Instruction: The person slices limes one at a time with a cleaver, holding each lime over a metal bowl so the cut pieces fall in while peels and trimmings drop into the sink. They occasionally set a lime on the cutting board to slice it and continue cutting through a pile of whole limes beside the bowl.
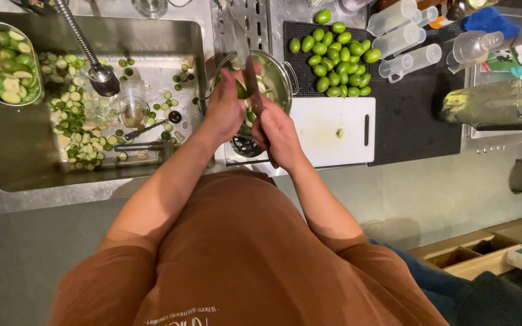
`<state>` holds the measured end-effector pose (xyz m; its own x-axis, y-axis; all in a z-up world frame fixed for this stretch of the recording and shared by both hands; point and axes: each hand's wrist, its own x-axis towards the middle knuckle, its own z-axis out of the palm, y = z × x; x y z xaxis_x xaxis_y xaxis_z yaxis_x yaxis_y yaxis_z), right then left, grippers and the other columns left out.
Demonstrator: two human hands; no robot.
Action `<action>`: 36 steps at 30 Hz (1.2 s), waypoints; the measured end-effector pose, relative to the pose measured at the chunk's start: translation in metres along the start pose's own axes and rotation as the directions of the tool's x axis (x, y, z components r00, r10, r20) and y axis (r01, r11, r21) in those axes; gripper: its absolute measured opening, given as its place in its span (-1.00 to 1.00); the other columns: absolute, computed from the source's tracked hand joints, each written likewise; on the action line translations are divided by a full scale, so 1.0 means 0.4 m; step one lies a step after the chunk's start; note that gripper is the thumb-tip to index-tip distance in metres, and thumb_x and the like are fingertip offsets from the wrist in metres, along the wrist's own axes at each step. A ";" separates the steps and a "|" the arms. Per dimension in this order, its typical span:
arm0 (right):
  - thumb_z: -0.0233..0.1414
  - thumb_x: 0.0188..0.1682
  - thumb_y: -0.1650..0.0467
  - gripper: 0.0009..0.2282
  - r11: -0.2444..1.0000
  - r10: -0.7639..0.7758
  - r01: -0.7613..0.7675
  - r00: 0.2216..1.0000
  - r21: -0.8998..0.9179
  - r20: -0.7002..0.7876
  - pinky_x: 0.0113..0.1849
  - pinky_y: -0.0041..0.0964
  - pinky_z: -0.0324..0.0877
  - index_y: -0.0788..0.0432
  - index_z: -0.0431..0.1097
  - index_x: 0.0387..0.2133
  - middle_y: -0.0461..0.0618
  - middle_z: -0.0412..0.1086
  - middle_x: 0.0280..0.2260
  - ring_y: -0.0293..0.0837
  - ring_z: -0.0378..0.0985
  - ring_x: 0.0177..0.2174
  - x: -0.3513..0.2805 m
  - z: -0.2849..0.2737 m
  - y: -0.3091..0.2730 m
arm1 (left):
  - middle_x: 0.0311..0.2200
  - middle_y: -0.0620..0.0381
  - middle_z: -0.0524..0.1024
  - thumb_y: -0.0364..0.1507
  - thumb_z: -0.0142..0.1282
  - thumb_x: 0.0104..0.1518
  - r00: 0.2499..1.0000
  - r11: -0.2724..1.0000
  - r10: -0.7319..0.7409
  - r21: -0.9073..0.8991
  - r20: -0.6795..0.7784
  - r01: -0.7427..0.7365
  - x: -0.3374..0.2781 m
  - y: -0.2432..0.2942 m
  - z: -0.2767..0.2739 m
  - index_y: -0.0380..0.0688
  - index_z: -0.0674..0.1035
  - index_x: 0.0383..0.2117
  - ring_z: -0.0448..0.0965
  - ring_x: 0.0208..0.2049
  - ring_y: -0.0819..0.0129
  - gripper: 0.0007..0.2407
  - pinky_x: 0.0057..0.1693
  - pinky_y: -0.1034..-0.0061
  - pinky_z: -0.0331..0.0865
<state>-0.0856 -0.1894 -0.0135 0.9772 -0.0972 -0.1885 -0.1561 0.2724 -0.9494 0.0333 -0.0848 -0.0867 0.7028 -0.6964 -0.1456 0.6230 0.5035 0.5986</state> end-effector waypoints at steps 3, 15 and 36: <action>-0.14 0.25 0.16 -0.48 1.000 0.000 0.000 1.000 -0.009 0.020 -0.50 -0.41 0.09 0.18 0.05 0.40 -0.15 0.13 -0.58 -0.31 0.12 -0.58 -0.002 -0.008 -0.002 | -0.09 0.04 0.50 0.17 -0.21 0.21 0.996 1.000 -0.013 -0.001 0.087 0.013 -0.007 0.015 -0.008 -0.27 0.44 0.22 0.45 -0.01 0.26 -0.28 0.22 0.24 0.34; 0.02 0.17 0.14 -0.37 1.000 -0.014 0.013 0.998 0.018 0.065 -0.49 -0.39 0.09 0.10 -0.07 0.42 -0.15 0.11 -0.62 -0.30 0.12 -0.60 -0.001 0.013 -0.023 | 0.12 0.03 0.50 0.32 -0.33 0.10 0.972 0.882 0.020 0.454 0.235 -0.128 -0.021 0.108 0.010 -0.24 0.51 0.19 0.42 0.19 0.28 -0.15 0.38 0.33 0.20; 0.00 0.23 0.34 -0.48 0.986 -0.111 0.101 0.992 -0.133 -0.067 -0.48 -0.49 0.02 0.12 -0.02 0.41 -0.27 0.19 -0.56 -0.43 0.13 -0.56 0.012 0.030 0.000 | -0.06 0.10 0.58 -0.11 -0.12 0.40 0.922 0.869 0.375 0.384 -0.099 -0.313 -0.001 -0.004 0.033 -0.23 0.52 0.00 0.56 -0.01 0.38 -0.60 0.13 0.46 0.43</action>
<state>-0.0794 -0.1785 -0.0113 0.9767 -0.1907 -0.0983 -0.0739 0.1311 -0.9886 0.0273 -0.0921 -0.0774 0.9156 -0.4019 0.0123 0.1897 0.4588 0.8680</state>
